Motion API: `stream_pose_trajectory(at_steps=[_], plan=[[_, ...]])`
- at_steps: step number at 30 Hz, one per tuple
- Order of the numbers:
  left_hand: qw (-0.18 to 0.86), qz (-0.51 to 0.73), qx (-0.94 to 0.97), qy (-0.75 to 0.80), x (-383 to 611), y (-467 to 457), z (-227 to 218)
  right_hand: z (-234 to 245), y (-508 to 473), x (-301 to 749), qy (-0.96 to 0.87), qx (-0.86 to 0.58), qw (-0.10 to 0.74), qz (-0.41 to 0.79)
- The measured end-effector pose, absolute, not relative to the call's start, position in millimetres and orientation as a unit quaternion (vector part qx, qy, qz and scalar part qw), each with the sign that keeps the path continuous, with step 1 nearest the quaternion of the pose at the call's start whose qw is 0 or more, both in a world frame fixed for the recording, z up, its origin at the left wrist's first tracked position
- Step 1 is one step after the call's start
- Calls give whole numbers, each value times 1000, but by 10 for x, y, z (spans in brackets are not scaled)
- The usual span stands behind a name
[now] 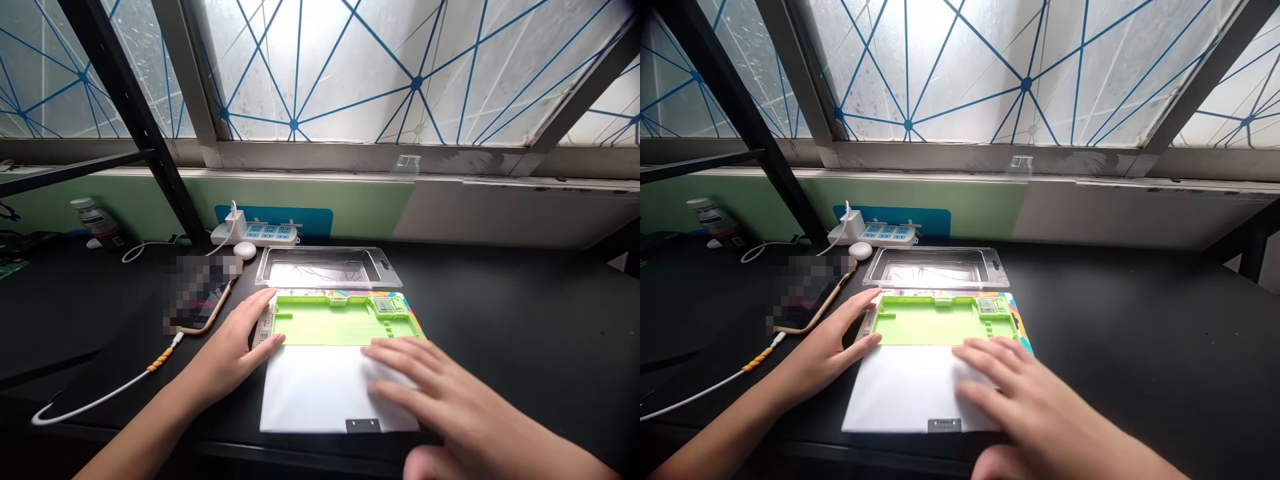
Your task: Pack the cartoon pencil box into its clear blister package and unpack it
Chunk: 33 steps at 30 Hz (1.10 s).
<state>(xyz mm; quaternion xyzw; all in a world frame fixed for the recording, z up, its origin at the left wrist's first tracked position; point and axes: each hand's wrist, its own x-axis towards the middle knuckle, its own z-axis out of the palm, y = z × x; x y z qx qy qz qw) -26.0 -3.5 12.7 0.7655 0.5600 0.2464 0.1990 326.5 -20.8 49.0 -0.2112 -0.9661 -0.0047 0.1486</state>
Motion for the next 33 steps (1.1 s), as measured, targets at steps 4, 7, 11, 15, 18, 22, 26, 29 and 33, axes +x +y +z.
stream_pose_trajectory(at_steps=[4,7,11,15,18,22,26,29,33], plan=[[191,263,785,528,-259,-44,116,237,80,3755,-927,-340,150,56],[220,272,775,526,-271,-49,142,72,154,3898,-896,-390,162,138],[271,302,759,509,-303,-53,156,42,129,3826,-842,-400,280,228],[295,336,745,495,-312,-54,115,91,185,3772,-760,-470,362,265],[286,325,750,500,-300,-51,66,75,253,3802,-760,-505,303,275],[244,273,767,527,-279,-42,1,39,257,3838,-769,-510,245,297],[168,257,788,534,-251,-29,-33,73,172,3808,-800,-473,210,304],[131,249,810,515,-232,-28,-18,131,87,3736,-828,-464,173,264],[114,224,833,492,-246,-39,92,228,13,3654,-855,-441,163,218]])
